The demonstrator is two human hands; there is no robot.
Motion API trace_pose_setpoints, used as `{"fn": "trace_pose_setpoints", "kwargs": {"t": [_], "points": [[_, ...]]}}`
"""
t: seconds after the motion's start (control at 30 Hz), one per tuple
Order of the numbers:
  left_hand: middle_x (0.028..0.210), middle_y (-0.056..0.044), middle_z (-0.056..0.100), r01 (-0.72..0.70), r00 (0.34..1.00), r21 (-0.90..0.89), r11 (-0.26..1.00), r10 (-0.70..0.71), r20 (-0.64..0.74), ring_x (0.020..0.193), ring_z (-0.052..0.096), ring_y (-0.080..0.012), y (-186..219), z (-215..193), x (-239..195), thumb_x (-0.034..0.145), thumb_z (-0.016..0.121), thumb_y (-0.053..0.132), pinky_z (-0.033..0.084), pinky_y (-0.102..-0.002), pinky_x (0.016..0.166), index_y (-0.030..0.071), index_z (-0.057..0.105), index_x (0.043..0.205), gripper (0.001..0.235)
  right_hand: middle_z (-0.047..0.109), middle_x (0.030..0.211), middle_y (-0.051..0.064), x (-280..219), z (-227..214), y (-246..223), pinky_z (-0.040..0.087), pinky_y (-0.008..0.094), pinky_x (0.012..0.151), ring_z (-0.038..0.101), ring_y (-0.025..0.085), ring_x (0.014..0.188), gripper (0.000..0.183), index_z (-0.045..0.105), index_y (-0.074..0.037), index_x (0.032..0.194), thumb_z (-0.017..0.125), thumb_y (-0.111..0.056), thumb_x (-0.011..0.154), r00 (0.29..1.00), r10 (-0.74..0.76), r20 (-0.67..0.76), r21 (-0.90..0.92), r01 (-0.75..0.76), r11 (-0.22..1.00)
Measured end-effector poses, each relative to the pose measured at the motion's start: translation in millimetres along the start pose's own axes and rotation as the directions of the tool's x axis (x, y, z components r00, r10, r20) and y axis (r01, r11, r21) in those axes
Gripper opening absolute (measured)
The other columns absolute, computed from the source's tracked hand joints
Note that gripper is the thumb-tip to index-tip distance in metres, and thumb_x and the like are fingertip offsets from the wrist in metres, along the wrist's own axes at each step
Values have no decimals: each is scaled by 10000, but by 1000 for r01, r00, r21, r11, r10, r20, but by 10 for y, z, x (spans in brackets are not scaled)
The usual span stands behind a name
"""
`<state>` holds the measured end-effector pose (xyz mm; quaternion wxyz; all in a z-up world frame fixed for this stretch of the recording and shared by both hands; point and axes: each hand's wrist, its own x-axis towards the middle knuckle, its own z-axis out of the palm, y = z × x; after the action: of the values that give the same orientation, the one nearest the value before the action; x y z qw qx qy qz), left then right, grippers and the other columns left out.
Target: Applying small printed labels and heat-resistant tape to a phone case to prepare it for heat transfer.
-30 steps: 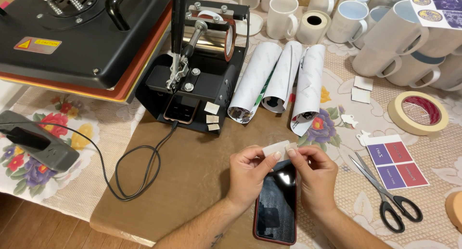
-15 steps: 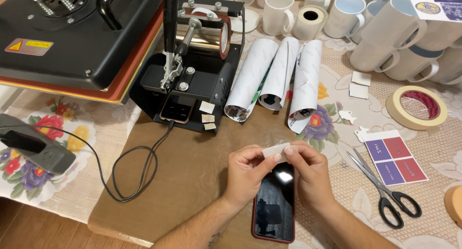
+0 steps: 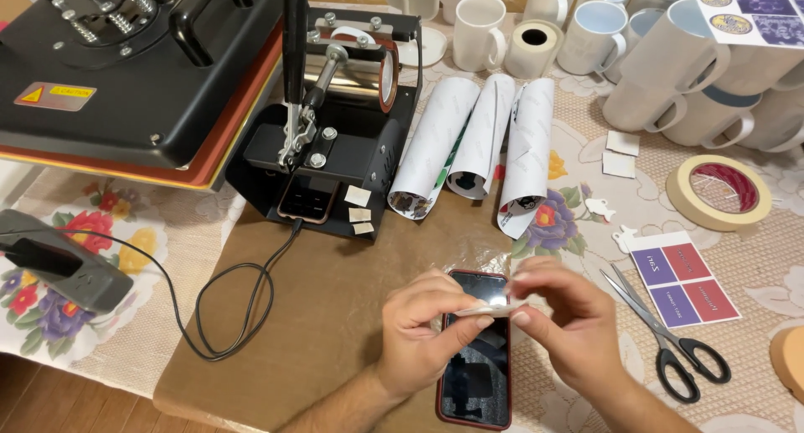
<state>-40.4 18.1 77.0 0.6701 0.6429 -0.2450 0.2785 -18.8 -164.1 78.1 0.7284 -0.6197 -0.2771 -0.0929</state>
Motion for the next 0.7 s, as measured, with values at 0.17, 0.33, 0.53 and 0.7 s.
{"fn": "trace_pose_setpoints", "kwargs": {"t": [0.17,0.33,0.53,0.7], "points": [[794,-41,697,30,999,-32,999,-31,-44,691,621,-170,-19,68,-46,844,815,96,490,-316,729,88,732,945,131,573,884,18,-129,93,-98,477,271,862,545,150,878,167,677,-122,863,811,-90,770,938,-273,-215,-421,164,892],[797,-50,704,75,996,-16,997,-75,-49,704,626,-174,27,101,-41,845,805,78,515,-298,687,74,737,926,107,570,924,66,-155,124,-101,473,309,874,553,194,893,188,730,-102,920,835,-79,765,901,-390,-188,-605,206,769],[816,-48,719,118,992,-45,992,-119,-38,702,619,-160,29,103,-54,862,792,99,513,-297,702,80,741,935,91,601,937,98,-183,126,-52,519,393,1000,582,221,944,178,710,-58,907,810,-101,766,911,-347,-224,-565,169,808],[809,-59,719,132,990,-37,991,-133,-44,696,611,-167,21,107,-57,857,790,102,510,-298,692,62,738,903,80,680,1021,130,-202,157,-57,528,393,1027,633,279,1051,150,712,-53,931,781,-57,798,919,-303,-251,-527,132,839]]}}
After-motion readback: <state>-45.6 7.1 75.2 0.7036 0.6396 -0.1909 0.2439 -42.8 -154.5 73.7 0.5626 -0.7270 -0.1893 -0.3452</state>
